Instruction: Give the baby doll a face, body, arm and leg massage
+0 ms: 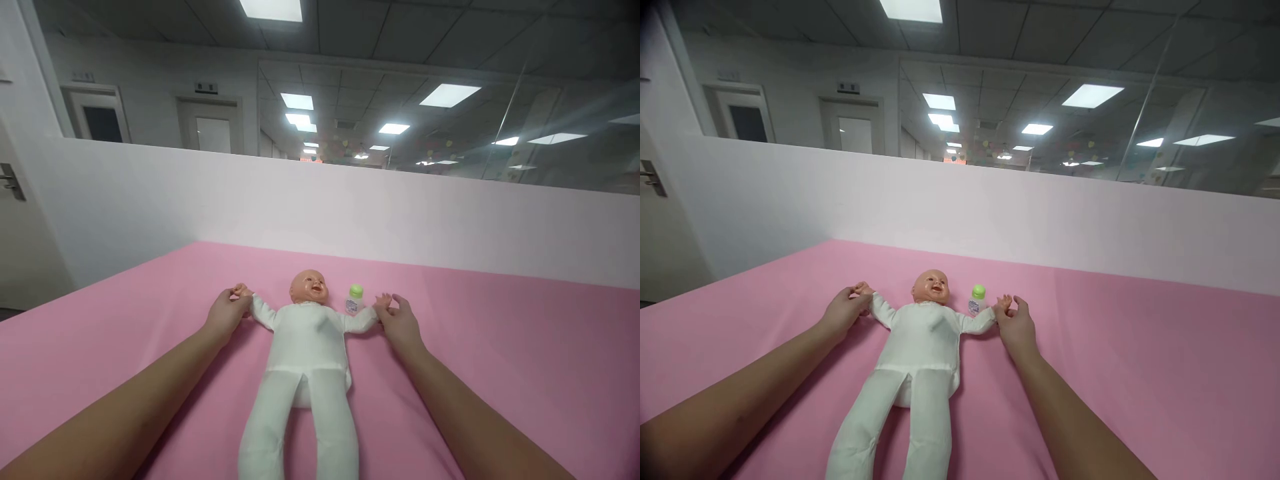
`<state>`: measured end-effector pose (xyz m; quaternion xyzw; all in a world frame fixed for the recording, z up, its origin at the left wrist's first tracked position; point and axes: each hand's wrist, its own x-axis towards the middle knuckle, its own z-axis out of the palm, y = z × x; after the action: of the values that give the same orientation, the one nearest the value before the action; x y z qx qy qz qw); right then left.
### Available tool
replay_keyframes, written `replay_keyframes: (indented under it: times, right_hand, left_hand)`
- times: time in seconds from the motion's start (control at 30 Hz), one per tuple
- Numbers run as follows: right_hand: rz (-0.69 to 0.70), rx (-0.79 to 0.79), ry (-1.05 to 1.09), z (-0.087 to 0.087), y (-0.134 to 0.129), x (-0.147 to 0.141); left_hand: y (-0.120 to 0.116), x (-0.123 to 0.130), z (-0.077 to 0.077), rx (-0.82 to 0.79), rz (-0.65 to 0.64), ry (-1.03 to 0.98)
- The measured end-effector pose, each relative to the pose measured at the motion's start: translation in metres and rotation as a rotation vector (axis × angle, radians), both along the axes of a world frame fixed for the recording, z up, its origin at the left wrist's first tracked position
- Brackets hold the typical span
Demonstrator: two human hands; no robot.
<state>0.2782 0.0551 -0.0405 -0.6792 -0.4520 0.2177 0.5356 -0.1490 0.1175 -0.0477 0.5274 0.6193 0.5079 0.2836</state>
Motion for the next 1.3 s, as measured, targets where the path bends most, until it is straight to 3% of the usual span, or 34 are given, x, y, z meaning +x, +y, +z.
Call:
replay_keyframes:
  times: [0.1, 0.2, 0.3, 0.4, 0.47, 0.63, 0.77, 0.83, 0.97, 1.07, 1.17, 1.3]
  right_hand:
    - [0.097, 0.24, -0.001, 0.011, -0.014, -0.023]
    - [0.288, 0.334, -0.142, 0.018, -0.032, -0.049]
    - [0.468, 0.35, -0.409, 0.022, -0.048, -0.067]
    - [0.682, 0.355, -0.627, 0.028, -0.056, -0.076]
    - [0.773, 0.345, -0.68, 0.031, -0.058, -0.078]
    - [0.801, 0.295, -0.715, 0.035, -0.061, -0.082]
    - [0.733, 0.252, -0.669, 0.029, -0.058, -0.081]
    - [0.648, 0.239, -0.539, 0.024, -0.051, -0.074]
    - [0.338, 0.214, -0.081, 0.013, -0.025, -0.04]
    - [0.151, 0.124, 0.081, 0.006, -0.005, -0.009]
    - [0.098, 0.008, 0.215, -0.003, 0.008, 0.009]
    - [0.105, -0.078, 0.24, -0.012, 0.015, 0.014]
  left_hand:
    - [-0.023, 0.017, 0.016, 0.151, -0.088, 0.061]
    - [-0.05, 0.038, 0.028, 0.249, -0.269, 0.347]
    - [-0.068, 0.054, 0.031, 0.411, -0.464, 0.684]
    - [-0.071, 0.059, 0.029, 0.483, -0.572, 0.895]
    - [-0.069, 0.057, 0.029, 0.481, -0.614, 0.962]
    - [-0.067, 0.054, 0.03, 0.45, -0.652, 0.982]
    - [-0.067, 0.055, 0.027, 0.398, -0.602, 0.851]
    - [-0.064, 0.053, 0.025, 0.388, -0.525, 0.729]
    - [-0.04, 0.034, 0.019, 0.248, -0.221, 0.421]
    - [-0.012, 0.008, 0.008, 0.153, -0.018, 0.262]
    - [0.013, -0.017, -0.006, 0.02, 0.104, 0.163]
    - [0.029, -0.034, -0.018, -0.065, 0.126, 0.199]
